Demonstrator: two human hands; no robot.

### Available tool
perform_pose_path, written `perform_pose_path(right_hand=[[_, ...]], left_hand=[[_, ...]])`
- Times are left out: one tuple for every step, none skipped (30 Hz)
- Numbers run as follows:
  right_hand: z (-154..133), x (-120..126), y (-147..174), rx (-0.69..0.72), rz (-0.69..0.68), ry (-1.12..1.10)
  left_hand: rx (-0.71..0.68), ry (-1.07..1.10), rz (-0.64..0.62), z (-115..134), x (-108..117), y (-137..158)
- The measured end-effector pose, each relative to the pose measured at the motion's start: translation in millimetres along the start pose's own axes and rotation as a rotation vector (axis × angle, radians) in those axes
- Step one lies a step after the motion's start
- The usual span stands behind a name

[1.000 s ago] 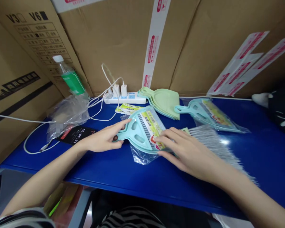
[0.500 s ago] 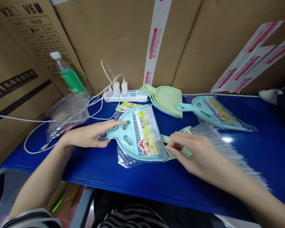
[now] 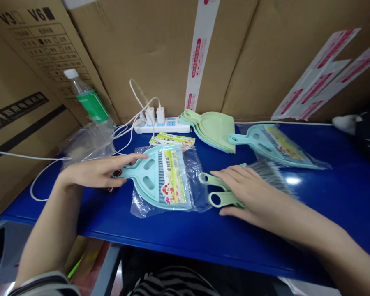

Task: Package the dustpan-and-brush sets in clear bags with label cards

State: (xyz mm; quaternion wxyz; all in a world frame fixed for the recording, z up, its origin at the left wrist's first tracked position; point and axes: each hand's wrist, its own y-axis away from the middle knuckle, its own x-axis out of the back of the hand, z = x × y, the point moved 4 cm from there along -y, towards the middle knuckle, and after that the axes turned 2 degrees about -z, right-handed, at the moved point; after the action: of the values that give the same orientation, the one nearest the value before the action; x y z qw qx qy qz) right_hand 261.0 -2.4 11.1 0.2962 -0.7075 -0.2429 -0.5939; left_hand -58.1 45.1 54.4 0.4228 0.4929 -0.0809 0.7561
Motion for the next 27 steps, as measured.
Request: perform_pose_path(right_hand=[[2.3,-3.8,-0.9,0.009,0.002,0.044],[4.4,-6.8,-2.0,0.014,0.01,0.082],[6.2,-8.9,-3.3,0.019,0.024,0.113],[7.7,-10.2,-4.5,0.02,0.037,0.139],[8.9,-10.8,-5.7,0.019,0.047,0.16],[10.1,-10.9,-6.8,0.015,0.051,0.177],[11.3,-10.5,-7.7,0.005,0.047,0.193],[12.6,-9.9,-8.6,-0.006,0.038,0.205],[13.9,-9.1,-9.3,-0.018,0.025,0.214],[15.2,-8.0,-10.0,-0.03,0.011,0.22],[16.3,-6.8,-10.5,-0.04,-0.001,0.224],[17.4,-5.4,-10.8,-0.048,-0.011,0.225],[18.3,-4.1,-11.0,-0.052,-0.021,0.225],[19.3,-2.7,-10.9,-0.058,-0.027,0.227],[20.6,-1.2,-10.7,-0.068,-0.033,0.231],[22.4,0.1,-10.2,-0.08,-0.04,0.237],[24.9,1.2,-9.3,-0.096,-0.052,0.246],[28.1,2.0,-8.0,-0.112,-0.066,0.256],[32.2,2.6,-6.4,-0.132,-0.08,0.266],[36.8,2.7,-4.3,-0.152,-0.095,0.272],[41.6,2.6,-1.9,-0.169,-0.11,0.271],[46.0,2.4,0.7,-0.18,-0.116,0.263],[49.3,2.7,3.1,-0.183,-0.107,0.248],[50.8,4.0,5.0,-0.178,-0.074,0.227],[49.8,6.4,6.1,-0.16,-0.022,0.2],[46.2,9.5,6.3,-0.128,0.039,0.165],[40.2,13.3,5.6,-0.09,0.104,0.127]], left_hand=[[0.006,0.009,-0.003,-2.1,0.2,0.6],[0.01,0.016,-0.01,-3.8,-0.2,0.8],[0.015,0.02,-0.025,-5.2,-1.3,0.6],[0.019,0.026,-0.042,-6.1,-2.8,0.0],[0.022,0.03,-0.058,-6.6,-4.7,-1.1],[0.019,0.029,-0.07,-6.6,-6.7,-2.6],[0.009,0.021,-0.079,-6.0,-8.9,-4.4],[-0.004,0.005,-0.084,-5.0,-11.1,-6.6],[-0.021,-0.016,-0.09,-3.7,-13.4,-8.9],[-0.038,-0.037,-0.094,-2.3,-15.8,-11.3],[-0.051,-0.055,-0.102,-1.0,-18.1,-13.6],[-0.058,-0.065,-0.109,0.0,-20.4,-15.8],[-0.06,-0.069,-0.113,0.8,-22.3,-17.8],[-0.062,-0.072,-0.113,1.6,-23.9,-19.5],[-0.063,-0.076,-0.108,2.2,-25.1,-21.1],[-0.065,-0.081,-0.1,2.9,-25.9,-22.4],[-0.069,-0.086,-0.088,3.6,-26.5,-23.5],[-0.075,-0.091,-0.077,4.6,-27.0,-24.5],[-0.083,-0.095,-0.067,5.8,-27.5,-25.5],[-0.092,-0.099,-0.059,7.3,-28.0,-26.3],[-0.099,-0.102,-0.052,8.9,-28.7,-27.1],[-0.105,-0.105,-0.046,10.8,-29.5,-27.9],[-0.107,-0.109,-0.039,12.7,-30.3,-28.6],[-0.108,-0.113,-0.031,14.6,-31.2,-29.2],[-0.108,-0.116,-0.023,16.5,-32.0,-29.7],[-0.106,-0.117,-0.015,18.3,-32.7,-30.1],[-0.106,-0.118,-0.007,19.9,-33.3,-30.5]])
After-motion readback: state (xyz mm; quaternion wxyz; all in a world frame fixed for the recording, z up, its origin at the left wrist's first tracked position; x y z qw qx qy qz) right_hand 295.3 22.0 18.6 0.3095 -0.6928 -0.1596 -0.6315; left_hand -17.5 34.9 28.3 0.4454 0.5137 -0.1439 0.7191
